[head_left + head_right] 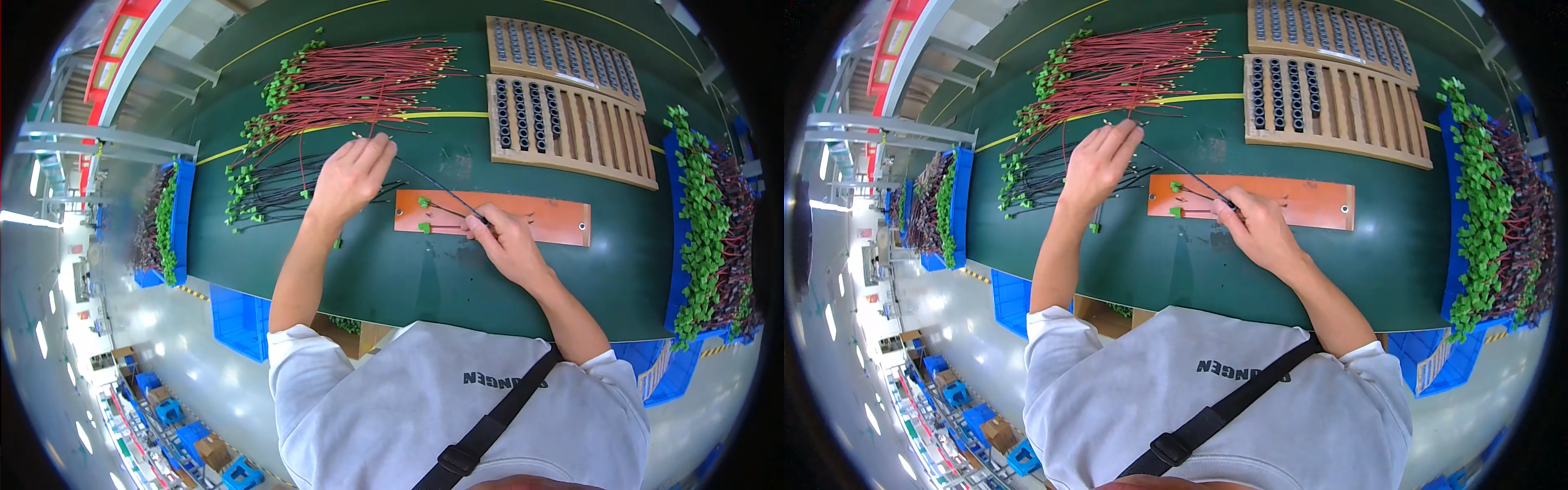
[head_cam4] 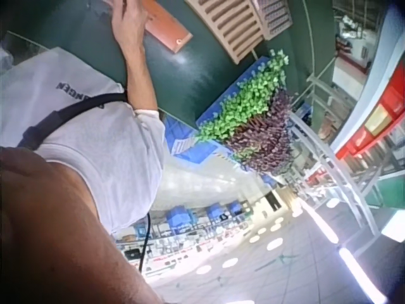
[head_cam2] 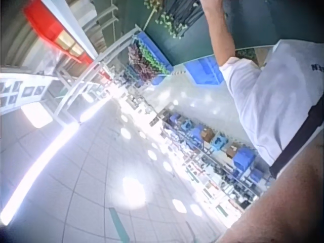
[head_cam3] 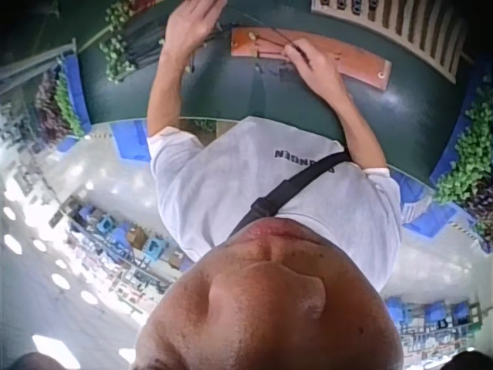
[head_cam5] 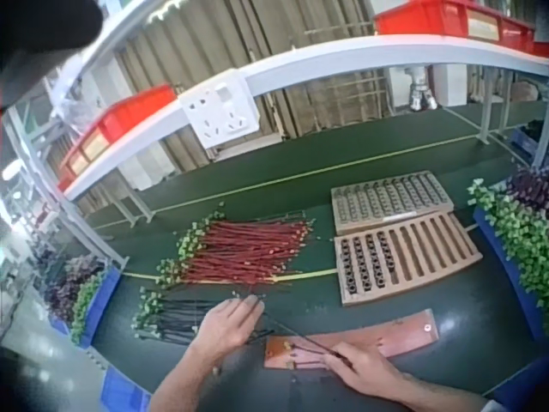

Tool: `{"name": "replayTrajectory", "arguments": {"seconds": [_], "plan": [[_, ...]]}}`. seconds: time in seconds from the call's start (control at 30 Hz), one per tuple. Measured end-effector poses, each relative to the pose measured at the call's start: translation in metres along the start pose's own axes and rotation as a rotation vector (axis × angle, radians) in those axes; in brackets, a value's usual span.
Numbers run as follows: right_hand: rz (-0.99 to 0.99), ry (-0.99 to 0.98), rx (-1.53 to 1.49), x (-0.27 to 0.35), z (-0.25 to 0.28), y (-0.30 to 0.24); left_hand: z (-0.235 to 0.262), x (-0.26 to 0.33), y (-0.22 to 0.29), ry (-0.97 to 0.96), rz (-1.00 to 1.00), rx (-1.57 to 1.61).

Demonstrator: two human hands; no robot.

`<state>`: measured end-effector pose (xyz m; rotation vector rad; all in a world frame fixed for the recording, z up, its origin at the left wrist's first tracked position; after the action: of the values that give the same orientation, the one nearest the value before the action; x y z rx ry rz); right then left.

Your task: The person assembles wire harnesses by hand at a workbench. They pick up red and black wires, attach green plastic connectors to the ends, and use a crimping tool to secure the connections. The finished harnesses are placed into a blue bin.

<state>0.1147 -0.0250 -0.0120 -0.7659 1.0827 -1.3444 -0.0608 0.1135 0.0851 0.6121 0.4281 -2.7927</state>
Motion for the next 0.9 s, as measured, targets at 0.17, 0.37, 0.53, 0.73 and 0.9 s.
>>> {"name": "replayTrajectory", "arguments": {"seconds": [0.17, 0.37, 0.53, 0.73, 0.9], "plan": [[0.199, 0.133, 0.251, 0.004, 0.016, -0.024, 0.0, 0.023, -0.007, -0.089, 0.319, 0.299], [-0.364, -0.058, -0.321, 0.007, 0.0, 0.015, -0.038, 0.06, 0.043, 0.07, 1.028, 1.705], [-0.507, -0.089, -0.617, 0.01, -0.008, 0.027, -0.052, 0.053, 0.096, 0.135, 1.062, 1.922], [-0.397, -0.059, -0.495, 0.009, -0.011, 0.022, -0.017, 0.042, 0.083, 0.239, 1.001, 1.663], [-0.331, -0.018, -0.428, 0.006, -0.007, 0.013, 0.008, 0.036, 0.038, 0.054, 0.767, 1.007]]}}
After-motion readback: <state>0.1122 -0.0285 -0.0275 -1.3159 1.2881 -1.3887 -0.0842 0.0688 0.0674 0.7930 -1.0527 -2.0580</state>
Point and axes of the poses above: each hand's wrist, its own x-axis away from the middle knuckle, its own z-axis out of the back of the hand, y = z × x, the point moved 7 cm from there along -x, towards the middle knuckle, and after that the axes turned 3 degrees about x, right-handed, at the moved point
